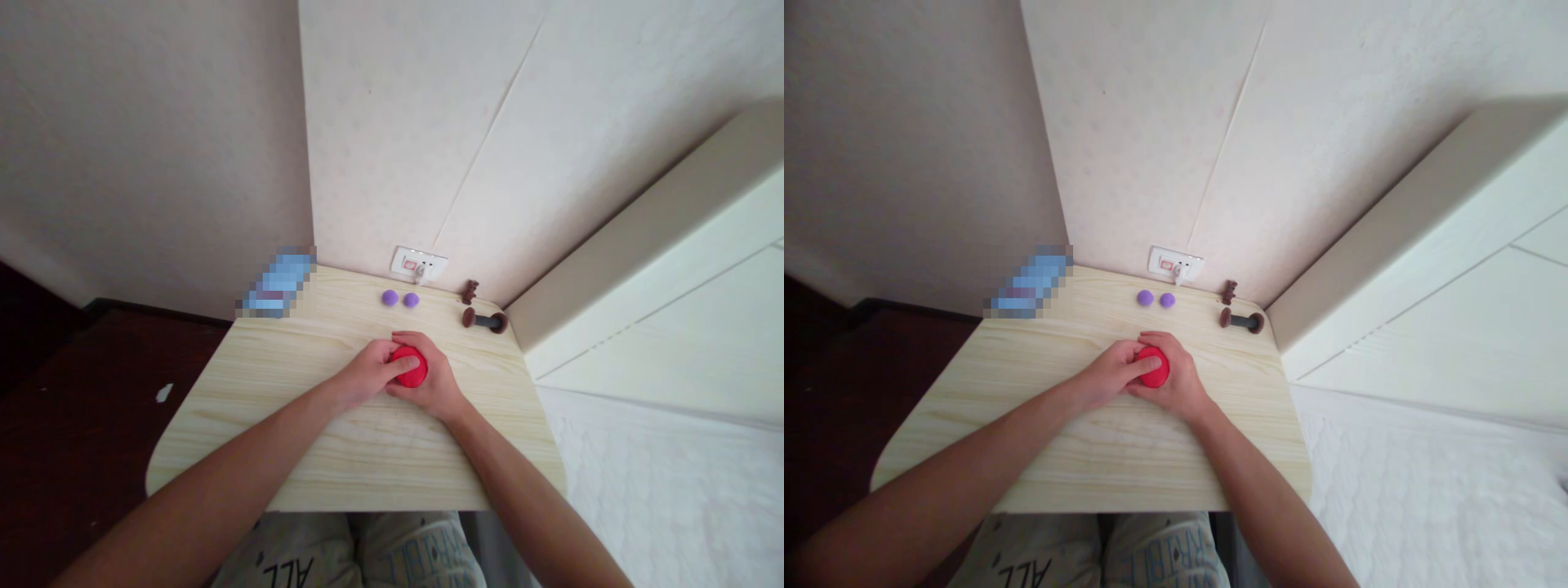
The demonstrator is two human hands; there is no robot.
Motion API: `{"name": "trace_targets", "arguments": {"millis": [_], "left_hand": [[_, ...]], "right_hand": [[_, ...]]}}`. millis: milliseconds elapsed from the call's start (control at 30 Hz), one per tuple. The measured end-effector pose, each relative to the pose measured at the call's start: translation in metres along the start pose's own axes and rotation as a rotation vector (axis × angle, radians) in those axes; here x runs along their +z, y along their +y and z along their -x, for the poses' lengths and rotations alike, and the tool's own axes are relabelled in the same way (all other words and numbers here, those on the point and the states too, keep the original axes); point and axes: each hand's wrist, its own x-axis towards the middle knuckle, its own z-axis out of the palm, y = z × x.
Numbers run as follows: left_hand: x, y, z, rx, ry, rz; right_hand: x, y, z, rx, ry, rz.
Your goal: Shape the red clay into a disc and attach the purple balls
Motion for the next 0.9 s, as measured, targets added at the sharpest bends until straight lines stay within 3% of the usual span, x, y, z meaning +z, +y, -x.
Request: {"name": "trace_targets", "arguments": {"millis": [100, 200, 333, 500, 700, 900], "left_hand": [[0.001, 0.0, 0.0, -0.018, 0.008, 0.07], [0.003, 0.001, 0.0, -0.032, 0.043, 0.143], [0.003, 0.001, -0.001, -0.045, 0.065, 0.105], [0.002, 0.006, 0.0, -0.04, 0.0, 0.068], [-0.001, 0.008, 0.003, 0.0, -0.121, -0.141], [-0.001, 0.003, 0.002, -0.015, -0.116, -0.132]], "right_hand": [[-0.002, 0.0, -0.001, 0.004, 0.001, 0.003], [0.0, 0.001, -0.003, 0.027, 0.089, 0.025], [0.002, 0.001, -0.004, 0.076, 0.124, 0.059], [-0.006, 0.003, -0.005, 0.013, 0.032, -0.065], [-0.013, 0.005, -0.005, -0.003, -0.118, -0.101], [-0.008, 0.007, -0.002, -0.048, -0.075, -0.068]]}}
